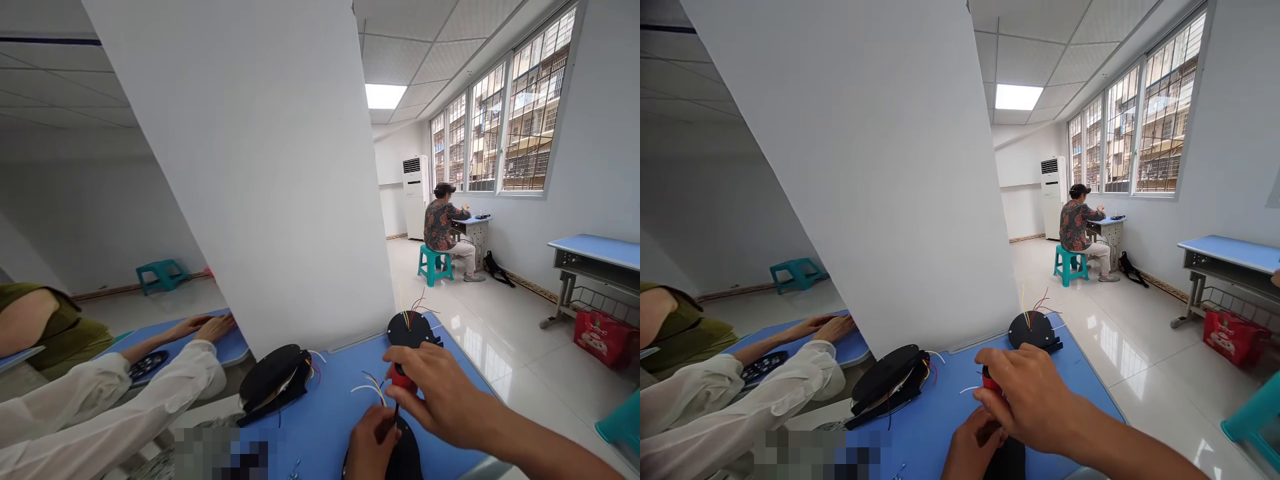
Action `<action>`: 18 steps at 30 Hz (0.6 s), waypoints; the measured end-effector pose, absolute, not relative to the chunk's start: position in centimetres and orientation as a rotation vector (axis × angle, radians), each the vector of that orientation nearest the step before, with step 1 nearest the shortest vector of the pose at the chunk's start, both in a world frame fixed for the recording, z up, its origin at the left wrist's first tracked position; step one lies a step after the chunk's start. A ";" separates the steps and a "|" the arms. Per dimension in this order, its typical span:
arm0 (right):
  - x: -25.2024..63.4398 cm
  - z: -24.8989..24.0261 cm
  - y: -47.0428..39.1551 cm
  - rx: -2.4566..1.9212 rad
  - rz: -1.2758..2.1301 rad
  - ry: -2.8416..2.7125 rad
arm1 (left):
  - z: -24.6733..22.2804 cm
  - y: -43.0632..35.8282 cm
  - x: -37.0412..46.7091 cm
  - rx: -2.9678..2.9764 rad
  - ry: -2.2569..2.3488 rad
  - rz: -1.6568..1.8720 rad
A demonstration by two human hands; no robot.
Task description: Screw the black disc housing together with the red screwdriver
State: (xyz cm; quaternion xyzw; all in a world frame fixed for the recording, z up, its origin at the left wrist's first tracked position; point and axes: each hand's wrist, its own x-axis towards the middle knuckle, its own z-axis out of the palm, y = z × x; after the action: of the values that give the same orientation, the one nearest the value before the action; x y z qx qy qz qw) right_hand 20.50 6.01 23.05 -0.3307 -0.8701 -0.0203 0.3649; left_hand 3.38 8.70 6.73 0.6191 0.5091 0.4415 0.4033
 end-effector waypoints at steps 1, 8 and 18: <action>20.6 22.9 6.2 -0.877 -0.062 -2.247 | 7.0 9.0 3.8 1.676 1.336 1.069; 20.6 21.3 8.0 -1.008 -0.024 -2.318 | 6.6 10.1 4.5 2.198 1.378 0.788; 20.2 21.5 8.5 -1.075 0.003 -2.375 | 3.3 11.6 2.8 2.206 1.221 0.871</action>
State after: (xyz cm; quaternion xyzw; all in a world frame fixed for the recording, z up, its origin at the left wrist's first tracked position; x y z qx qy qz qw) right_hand 20.25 8.48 21.46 -0.3975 -0.8788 0.0010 0.2640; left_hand 2.79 11.62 3.26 0.8038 0.4449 0.3175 0.2347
